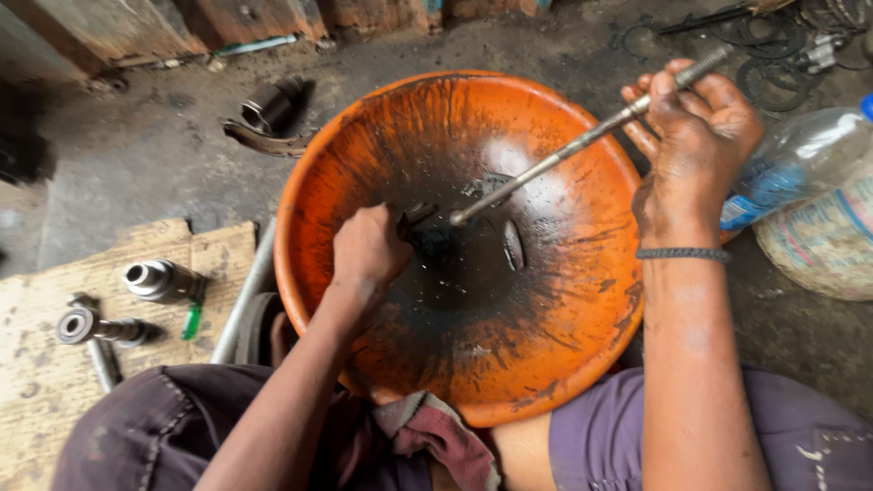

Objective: The person cleans a long metal rod and several small mechanical components by hand with a cloth over an orange basin, then dips the rod into the basin.

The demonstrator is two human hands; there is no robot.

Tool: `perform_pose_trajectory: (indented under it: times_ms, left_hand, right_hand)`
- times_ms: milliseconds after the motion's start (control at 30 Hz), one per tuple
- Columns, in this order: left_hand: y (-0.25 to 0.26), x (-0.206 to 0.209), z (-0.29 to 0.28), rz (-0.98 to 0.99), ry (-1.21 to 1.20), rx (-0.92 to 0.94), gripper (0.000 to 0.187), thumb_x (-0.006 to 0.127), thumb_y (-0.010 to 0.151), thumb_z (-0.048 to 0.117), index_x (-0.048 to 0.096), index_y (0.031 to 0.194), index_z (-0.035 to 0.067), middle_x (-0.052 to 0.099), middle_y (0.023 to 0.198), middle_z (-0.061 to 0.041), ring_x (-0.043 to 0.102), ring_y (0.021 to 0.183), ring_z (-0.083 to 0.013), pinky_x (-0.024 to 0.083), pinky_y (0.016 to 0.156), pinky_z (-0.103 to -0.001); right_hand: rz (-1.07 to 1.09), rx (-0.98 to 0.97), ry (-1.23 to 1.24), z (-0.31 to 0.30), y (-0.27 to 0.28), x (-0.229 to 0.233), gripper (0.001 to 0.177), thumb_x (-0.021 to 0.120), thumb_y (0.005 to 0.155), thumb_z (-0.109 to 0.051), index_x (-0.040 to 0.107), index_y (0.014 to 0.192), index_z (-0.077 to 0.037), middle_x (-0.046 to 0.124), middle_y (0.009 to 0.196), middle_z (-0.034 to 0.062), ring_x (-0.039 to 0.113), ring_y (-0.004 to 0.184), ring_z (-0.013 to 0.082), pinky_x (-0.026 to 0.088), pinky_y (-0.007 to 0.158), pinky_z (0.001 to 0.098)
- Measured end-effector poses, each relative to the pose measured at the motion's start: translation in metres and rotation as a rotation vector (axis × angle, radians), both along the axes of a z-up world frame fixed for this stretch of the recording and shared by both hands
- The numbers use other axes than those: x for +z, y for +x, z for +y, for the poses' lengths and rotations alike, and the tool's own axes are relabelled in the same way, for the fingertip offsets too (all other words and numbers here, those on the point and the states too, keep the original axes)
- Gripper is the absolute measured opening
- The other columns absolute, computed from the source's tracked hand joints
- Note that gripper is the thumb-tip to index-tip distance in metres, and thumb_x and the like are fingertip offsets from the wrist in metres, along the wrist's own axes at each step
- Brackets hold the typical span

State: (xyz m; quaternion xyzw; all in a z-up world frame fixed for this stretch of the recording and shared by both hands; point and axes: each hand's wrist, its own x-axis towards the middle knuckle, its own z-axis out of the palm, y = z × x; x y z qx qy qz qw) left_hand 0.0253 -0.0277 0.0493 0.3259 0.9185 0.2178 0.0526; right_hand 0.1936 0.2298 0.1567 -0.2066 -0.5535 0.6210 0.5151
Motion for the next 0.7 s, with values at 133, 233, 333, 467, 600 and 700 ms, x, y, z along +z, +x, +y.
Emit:
perform_pose_trajectory:
  times_ms: [133,233,333,467,600,700]
  left_hand:
    - [0.000,-0.021,-0.002,-0.010,0.001,-0.040,0.020,0.069,0.075,0.011,0.072,0.093,0.002,0.072,0.091,-0.025,0.070,0.089,-0.0458,0.057,0.079,-0.053]
    - [-0.013,-0.023,-0.001,-0.040,-0.032,-0.038,0.018,0.068,0.079,0.012,0.074,0.090,0.000,0.071,0.093,-0.028,0.070,0.090,-0.0469,0.058,0.081,-0.052]
    - [-0.004,-0.018,0.007,-0.104,-0.045,-0.029,0.019,0.069,0.081,0.014,0.075,0.089,-0.002,0.071,0.092,-0.030,0.070,0.089,-0.0467,0.058,0.082,-0.051]
    - [-0.007,0.023,0.011,-0.235,0.037,-0.001,0.022,0.077,0.074,0.019,0.078,0.083,0.000,0.074,0.084,-0.027,0.075,0.081,-0.0389,0.060,0.078,-0.045]
    - [0.006,0.049,0.030,-0.286,0.282,-0.061,0.032,0.085,0.077,0.027,0.073,0.084,-0.001,0.072,0.077,-0.024,0.076,0.070,-0.0341,0.058,0.070,-0.044]
    - [0.020,0.053,0.048,-0.255,0.589,-0.220,0.017,0.076,0.077,0.007,0.067,0.089,-0.001,0.072,0.078,-0.019,0.073,0.070,-0.0336,0.057,0.066,-0.042]
  right_hand:
    - [0.020,0.133,-0.032,-0.001,-0.001,-0.006,0.011,0.071,0.102,0.001,0.067,0.112,0.000,0.075,0.100,0.0136,0.077,0.094,0.0242,0.070,0.091,0.0441]
    - [-0.037,0.108,-0.114,0.000,-0.004,-0.016,0.018,0.067,0.097,-0.001,0.066,0.116,-0.002,0.075,0.103,0.0126,0.077,0.096,0.0239,0.066,0.092,0.0430]
    - [-0.016,0.140,-0.158,0.009,-0.004,-0.021,0.023,0.067,0.098,-0.003,0.063,0.121,-0.004,0.073,0.104,0.0119,0.075,0.099,0.0239,0.064,0.093,0.0432]
    - [-0.039,0.166,-0.159,0.006,-0.005,-0.020,0.024,0.067,0.100,-0.004,0.065,0.123,-0.001,0.071,0.108,0.0083,0.072,0.107,0.0219,0.062,0.100,0.0440]
    - [-0.091,0.126,-0.129,0.003,-0.004,-0.016,0.023,0.074,0.095,-0.004,0.069,0.117,-0.003,0.069,0.100,0.0035,0.071,0.097,0.0160,0.066,0.092,0.0401]
    - [-0.129,0.014,0.038,0.005,-0.010,-0.015,0.023,0.084,0.089,0.000,0.073,0.109,-0.002,0.078,0.095,0.0070,0.078,0.087,0.0164,0.068,0.084,0.0317]
